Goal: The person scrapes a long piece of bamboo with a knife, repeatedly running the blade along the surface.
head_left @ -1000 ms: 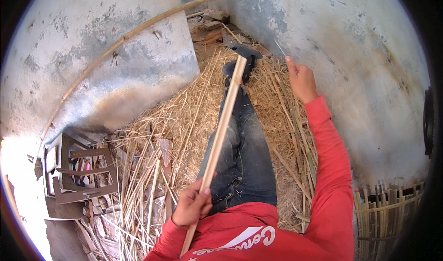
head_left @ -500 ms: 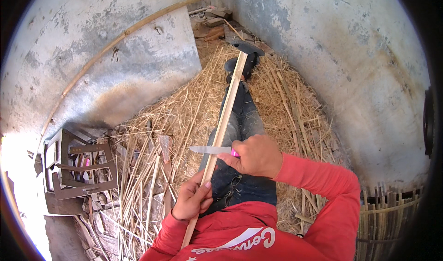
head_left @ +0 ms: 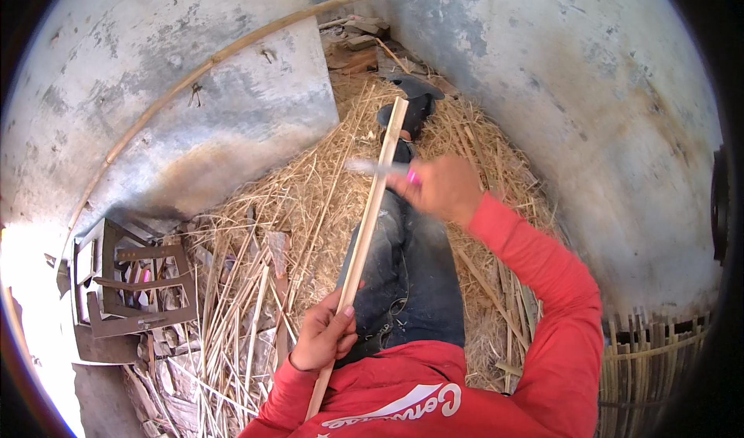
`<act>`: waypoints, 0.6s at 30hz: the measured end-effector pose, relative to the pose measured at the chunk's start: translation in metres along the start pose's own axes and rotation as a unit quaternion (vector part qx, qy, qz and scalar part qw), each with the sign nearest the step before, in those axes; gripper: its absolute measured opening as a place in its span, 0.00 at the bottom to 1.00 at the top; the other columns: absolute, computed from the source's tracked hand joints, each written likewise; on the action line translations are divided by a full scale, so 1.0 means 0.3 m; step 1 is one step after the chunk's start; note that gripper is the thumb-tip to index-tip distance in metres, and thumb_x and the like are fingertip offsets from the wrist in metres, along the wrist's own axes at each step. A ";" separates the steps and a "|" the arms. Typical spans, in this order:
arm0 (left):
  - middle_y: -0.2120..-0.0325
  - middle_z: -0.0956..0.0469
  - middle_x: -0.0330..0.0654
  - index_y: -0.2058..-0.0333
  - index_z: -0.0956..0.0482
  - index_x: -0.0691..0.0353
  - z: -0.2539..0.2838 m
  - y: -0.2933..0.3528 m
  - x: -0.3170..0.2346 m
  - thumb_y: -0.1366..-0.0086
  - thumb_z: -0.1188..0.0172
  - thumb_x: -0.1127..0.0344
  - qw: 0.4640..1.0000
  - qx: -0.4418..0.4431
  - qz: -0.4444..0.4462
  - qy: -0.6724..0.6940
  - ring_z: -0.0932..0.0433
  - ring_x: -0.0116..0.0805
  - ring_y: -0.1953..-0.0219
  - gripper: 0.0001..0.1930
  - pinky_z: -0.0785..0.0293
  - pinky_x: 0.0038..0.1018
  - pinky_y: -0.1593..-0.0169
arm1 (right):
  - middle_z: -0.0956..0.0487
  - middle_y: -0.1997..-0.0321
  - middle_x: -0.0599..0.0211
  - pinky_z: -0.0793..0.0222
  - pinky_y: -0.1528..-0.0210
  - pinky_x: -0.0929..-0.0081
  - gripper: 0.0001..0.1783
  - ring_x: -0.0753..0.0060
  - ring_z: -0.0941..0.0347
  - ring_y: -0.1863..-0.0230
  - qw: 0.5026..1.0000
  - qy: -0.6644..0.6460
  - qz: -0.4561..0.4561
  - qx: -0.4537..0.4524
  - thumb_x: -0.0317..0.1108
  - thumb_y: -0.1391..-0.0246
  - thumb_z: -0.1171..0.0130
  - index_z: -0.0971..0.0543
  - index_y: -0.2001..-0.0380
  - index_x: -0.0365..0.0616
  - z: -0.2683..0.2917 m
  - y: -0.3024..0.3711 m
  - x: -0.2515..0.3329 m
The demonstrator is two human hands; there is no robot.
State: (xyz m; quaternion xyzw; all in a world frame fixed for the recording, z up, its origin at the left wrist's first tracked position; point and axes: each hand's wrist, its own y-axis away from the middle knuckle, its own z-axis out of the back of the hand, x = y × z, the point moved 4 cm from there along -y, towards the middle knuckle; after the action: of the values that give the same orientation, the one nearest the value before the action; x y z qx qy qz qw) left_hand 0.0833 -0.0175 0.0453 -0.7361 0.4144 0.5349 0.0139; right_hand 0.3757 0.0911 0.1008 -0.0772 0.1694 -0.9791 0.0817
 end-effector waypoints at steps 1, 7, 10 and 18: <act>0.80 0.42 0.30 0.28 0.38 0.56 0.000 -0.001 0.005 0.21 0.53 0.66 1.000 -0.004 0.004 -0.004 0.46 0.19 0.86 0.25 0.50 0.18 0.82 | 0.23 0.86 0.52 0.28 0.81 0.51 0.39 0.48 0.23 0.84 0.998 -0.038 0.040 0.009 0.69 0.34 0.53 0.17 0.77 0.43 -0.004 0.039 0.076; 0.80 0.41 0.30 0.28 0.38 0.57 0.020 0.000 0.065 0.21 0.53 0.67 1.000 -0.003 0.023 -0.002 0.44 0.18 0.85 0.25 0.49 0.18 0.82 | 0.26 0.88 0.51 0.31 0.79 0.49 0.39 0.43 0.26 0.84 0.999 -0.019 0.013 -0.048 0.66 0.33 0.51 0.21 0.83 0.43 -0.066 0.006 -0.101; 0.80 0.39 0.30 0.28 0.38 0.57 0.021 -0.031 0.055 0.21 0.53 0.68 0.998 -0.008 0.005 -0.055 0.42 0.19 0.85 0.25 0.47 0.18 0.82 | 0.27 0.86 0.50 0.34 0.77 0.52 0.38 0.45 0.28 0.83 0.995 -0.064 -0.072 -0.026 0.63 0.32 0.49 0.23 0.82 0.39 -0.069 0.006 -0.138; 0.81 0.37 0.29 0.27 0.40 0.59 0.008 -0.031 0.048 0.21 0.51 0.72 0.997 -0.026 -0.007 -0.070 0.39 0.17 0.86 0.26 0.44 0.18 0.82 | 0.24 0.78 0.54 0.33 0.71 0.58 0.20 0.52 0.26 0.76 0.948 -0.306 -0.049 -0.073 0.48 0.28 0.46 0.20 0.61 0.39 0.004 0.026 -0.034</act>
State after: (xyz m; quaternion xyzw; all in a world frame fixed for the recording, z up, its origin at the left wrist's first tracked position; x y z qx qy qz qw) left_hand 0.0884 -0.0188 0.0289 -0.6995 0.3935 0.5960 0.0274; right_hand 0.3870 0.0853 0.0980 -0.3867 0.2031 -0.8964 0.0757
